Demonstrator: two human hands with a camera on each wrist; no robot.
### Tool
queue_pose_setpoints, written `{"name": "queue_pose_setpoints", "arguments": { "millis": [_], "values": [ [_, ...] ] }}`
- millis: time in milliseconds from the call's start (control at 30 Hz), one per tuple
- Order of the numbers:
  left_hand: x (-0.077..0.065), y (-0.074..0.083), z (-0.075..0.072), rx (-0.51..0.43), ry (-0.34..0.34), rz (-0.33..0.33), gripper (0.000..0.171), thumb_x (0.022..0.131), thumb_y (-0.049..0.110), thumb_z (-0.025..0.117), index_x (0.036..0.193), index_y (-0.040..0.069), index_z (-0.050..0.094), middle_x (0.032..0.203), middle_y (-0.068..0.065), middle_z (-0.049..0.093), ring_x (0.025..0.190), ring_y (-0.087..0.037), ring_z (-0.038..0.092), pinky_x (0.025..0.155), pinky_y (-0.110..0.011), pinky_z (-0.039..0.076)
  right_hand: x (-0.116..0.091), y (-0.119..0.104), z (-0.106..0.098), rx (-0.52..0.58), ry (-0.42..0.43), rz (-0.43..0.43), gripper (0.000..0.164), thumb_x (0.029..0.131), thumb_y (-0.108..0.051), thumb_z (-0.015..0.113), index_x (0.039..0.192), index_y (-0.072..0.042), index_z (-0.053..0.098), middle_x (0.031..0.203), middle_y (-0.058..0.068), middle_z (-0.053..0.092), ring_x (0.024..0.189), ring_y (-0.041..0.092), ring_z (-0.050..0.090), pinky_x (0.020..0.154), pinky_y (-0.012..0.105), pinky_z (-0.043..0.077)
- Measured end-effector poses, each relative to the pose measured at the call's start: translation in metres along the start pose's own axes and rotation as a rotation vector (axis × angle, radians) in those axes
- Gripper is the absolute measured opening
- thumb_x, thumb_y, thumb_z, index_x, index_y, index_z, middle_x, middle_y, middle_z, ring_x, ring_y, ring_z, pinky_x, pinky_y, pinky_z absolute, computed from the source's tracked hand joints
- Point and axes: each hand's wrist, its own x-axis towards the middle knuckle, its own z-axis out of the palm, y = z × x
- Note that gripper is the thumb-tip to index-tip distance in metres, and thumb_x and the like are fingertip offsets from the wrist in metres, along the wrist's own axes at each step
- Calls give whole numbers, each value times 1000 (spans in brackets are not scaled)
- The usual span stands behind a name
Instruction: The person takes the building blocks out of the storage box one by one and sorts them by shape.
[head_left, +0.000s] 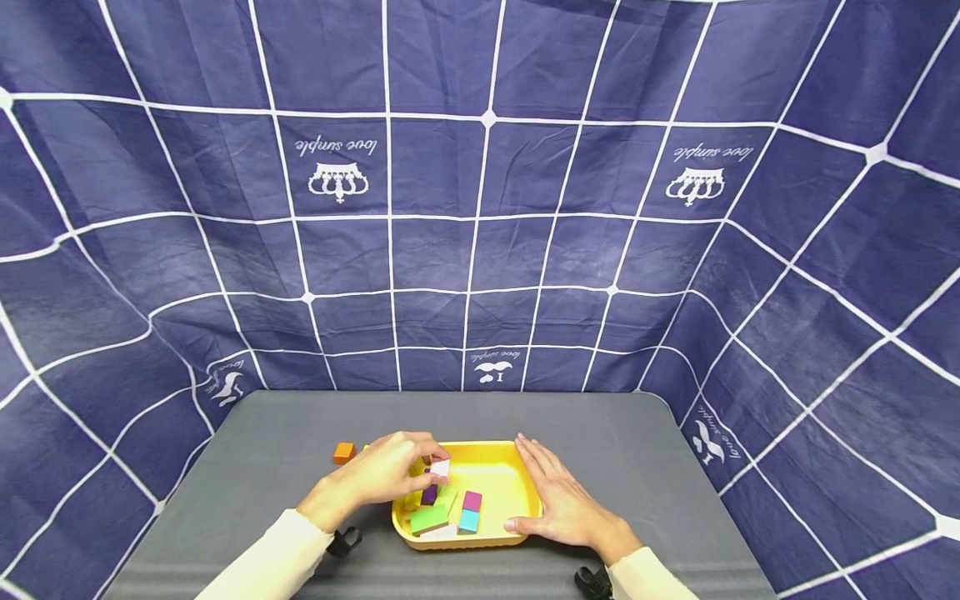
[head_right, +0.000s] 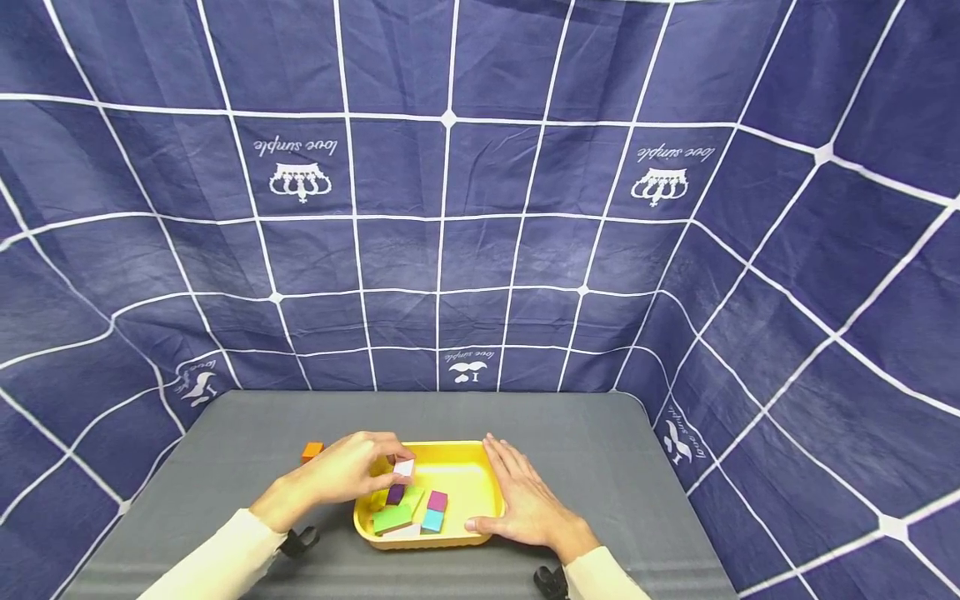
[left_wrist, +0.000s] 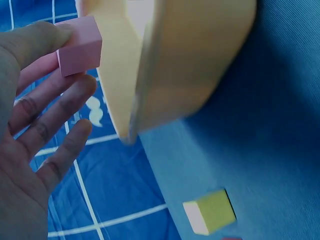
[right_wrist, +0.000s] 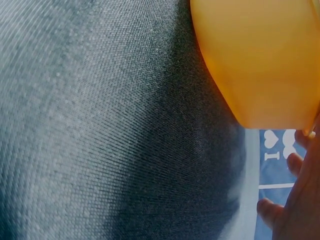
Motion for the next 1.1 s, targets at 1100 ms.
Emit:
{"name": "queue_pose_setpoints", "arguments": {
  "millis": [1100],
  "values": [
    [-77, -70, -34, 14, 294, -105, 32, 94, 14, 99, 124, 17, 88, 107, 15, 81, 90, -8, 76, 83, -38, 67, 0, -1, 1, 30, -9, 17, 129, 93, -76, 83, 185, -5, 26, 192, 16, 33, 173, 46, 41, 136, 71, 42]
  ]
}}
